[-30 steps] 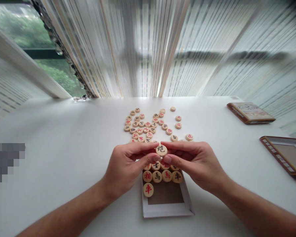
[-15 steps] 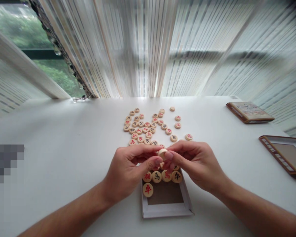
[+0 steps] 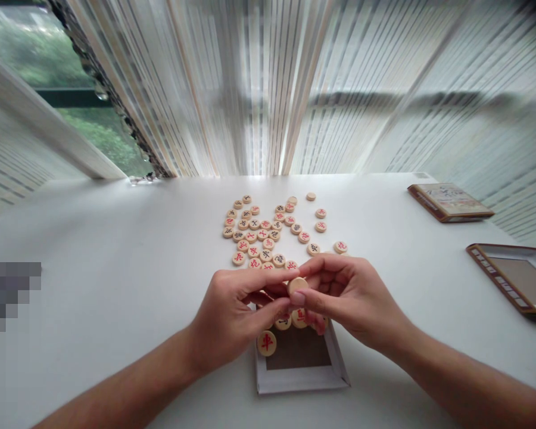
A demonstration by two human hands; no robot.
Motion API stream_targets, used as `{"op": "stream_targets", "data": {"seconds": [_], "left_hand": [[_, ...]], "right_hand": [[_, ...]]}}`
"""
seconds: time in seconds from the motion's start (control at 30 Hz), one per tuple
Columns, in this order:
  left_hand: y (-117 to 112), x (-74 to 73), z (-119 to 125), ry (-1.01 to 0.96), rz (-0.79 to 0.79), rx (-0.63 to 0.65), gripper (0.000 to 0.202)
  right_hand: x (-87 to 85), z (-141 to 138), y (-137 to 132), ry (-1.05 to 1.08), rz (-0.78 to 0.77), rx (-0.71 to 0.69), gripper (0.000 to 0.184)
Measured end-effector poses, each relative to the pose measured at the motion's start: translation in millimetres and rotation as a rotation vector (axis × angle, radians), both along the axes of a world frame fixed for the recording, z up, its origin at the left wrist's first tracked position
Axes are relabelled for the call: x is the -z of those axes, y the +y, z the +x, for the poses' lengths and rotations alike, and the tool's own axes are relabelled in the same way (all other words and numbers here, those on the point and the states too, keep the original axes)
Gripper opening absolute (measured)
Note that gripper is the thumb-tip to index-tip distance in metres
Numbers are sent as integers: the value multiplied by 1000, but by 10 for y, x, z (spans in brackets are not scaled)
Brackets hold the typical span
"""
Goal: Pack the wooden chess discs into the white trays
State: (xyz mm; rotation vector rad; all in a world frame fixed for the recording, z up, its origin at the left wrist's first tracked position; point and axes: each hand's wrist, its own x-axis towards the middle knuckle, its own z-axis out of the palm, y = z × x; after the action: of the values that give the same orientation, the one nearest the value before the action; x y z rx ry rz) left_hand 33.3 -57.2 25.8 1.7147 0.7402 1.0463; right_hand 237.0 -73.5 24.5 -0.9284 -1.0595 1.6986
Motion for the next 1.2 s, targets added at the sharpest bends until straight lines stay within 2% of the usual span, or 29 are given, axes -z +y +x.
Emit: {"op": "stream_targets", "data": {"seconds": [0.1,0.17,0.3,0.47,0.6,0.87,1.03,1.2], "left_hand": [[-9,4,-7,30,106,23,38],[-6,-11,-13,38,116,34,38],[5,-38,-21,7,2,45,34],[-3,-23,-20,-53,-162,9,33],[-6,-14,-15,-91,-272,29,34],[11,-44,-5,-50,-207,9,30],[-2,-64,23,-139,-336,37,26],[-5,-89,20,-110,-399,4,21]], "right_hand": [[-4,0,-9,-52,-33,6,31],[-23,-2,-9,-60,-36,-1,31],[-42,4,7,-22,-10,-45,31],[15,28,26,81,-15,-74,22],[34,36,27,110,-20,-74,21],[-20,13,25,90,-42,-68,26],[-38,-8,15,106,-20,-60,24],[-74,-26,14,79,-19,-44,23]]}}
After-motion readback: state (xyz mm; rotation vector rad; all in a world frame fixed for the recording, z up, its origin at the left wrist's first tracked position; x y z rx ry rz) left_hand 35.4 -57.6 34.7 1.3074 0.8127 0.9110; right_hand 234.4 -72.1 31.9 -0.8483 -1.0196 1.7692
